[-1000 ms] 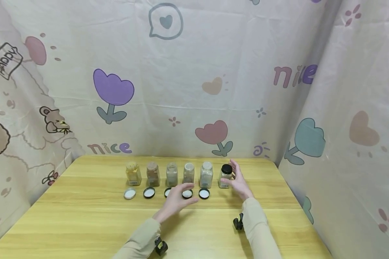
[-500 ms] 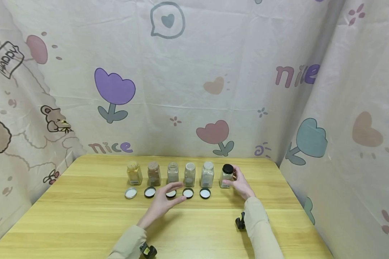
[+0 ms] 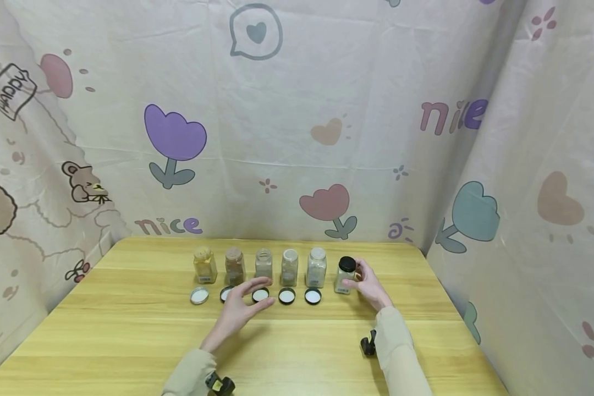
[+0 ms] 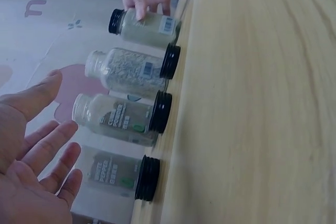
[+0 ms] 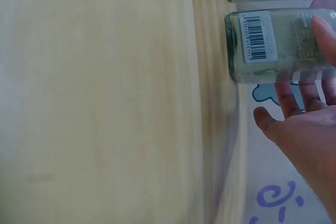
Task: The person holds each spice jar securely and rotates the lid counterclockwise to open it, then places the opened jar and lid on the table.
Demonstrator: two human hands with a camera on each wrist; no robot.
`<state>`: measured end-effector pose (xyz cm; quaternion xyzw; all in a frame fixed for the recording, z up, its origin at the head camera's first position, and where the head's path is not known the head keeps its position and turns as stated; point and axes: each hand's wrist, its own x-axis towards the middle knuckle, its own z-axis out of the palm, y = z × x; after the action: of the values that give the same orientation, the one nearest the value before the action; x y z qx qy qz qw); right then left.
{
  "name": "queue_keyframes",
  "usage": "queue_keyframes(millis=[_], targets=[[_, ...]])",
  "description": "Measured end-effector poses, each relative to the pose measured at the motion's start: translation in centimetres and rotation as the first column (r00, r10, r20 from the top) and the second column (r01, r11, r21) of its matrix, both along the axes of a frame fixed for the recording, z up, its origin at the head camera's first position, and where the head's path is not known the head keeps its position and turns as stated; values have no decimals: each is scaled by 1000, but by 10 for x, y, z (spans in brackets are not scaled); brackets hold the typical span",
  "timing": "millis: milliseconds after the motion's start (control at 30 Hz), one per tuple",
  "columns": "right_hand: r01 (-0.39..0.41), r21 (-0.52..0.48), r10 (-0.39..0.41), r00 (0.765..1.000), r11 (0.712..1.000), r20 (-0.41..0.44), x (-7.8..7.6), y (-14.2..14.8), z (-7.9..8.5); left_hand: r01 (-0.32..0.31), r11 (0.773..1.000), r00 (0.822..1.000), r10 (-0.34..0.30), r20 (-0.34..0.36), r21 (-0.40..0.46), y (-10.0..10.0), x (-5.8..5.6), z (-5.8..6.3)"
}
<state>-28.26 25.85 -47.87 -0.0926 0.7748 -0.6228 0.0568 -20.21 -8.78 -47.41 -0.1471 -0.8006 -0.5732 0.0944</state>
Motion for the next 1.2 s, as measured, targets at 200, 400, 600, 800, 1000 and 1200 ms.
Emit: queue_keyframes(millis=[200, 400, 600, 800, 1000, 1200], targets=[[-17, 21, 17, 1000, 1000, 3, 7, 1, 1, -20, 1000, 1000, 20, 0, 21, -6, -1, 2], [-33, 38, 33, 999, 999, -18, 14, 2, 2, -34, 999, 999, 34, -2, 28, -9, -2, 4], [-58, 67, 61, 997, 996, -37, 21, 4, 3, -32, 999, 999, 32, -1, 26, -10, -3, 4], [-98, 37, 100, 994, 994, -42, 27, 7, 2, -35, 999, 999, 35, -5, 33, -11, -2, 5], [-159, 22, 160, 984, 987, -77, 31, 6, 0, -31, 999, 1000, 31, -3, 30, -11, -2, 4], [-218, 76, 225, 968, 973, -114, 35, 2, 1, -27, 999, 1000, 27, 3, 35, -10, -2, 4]])
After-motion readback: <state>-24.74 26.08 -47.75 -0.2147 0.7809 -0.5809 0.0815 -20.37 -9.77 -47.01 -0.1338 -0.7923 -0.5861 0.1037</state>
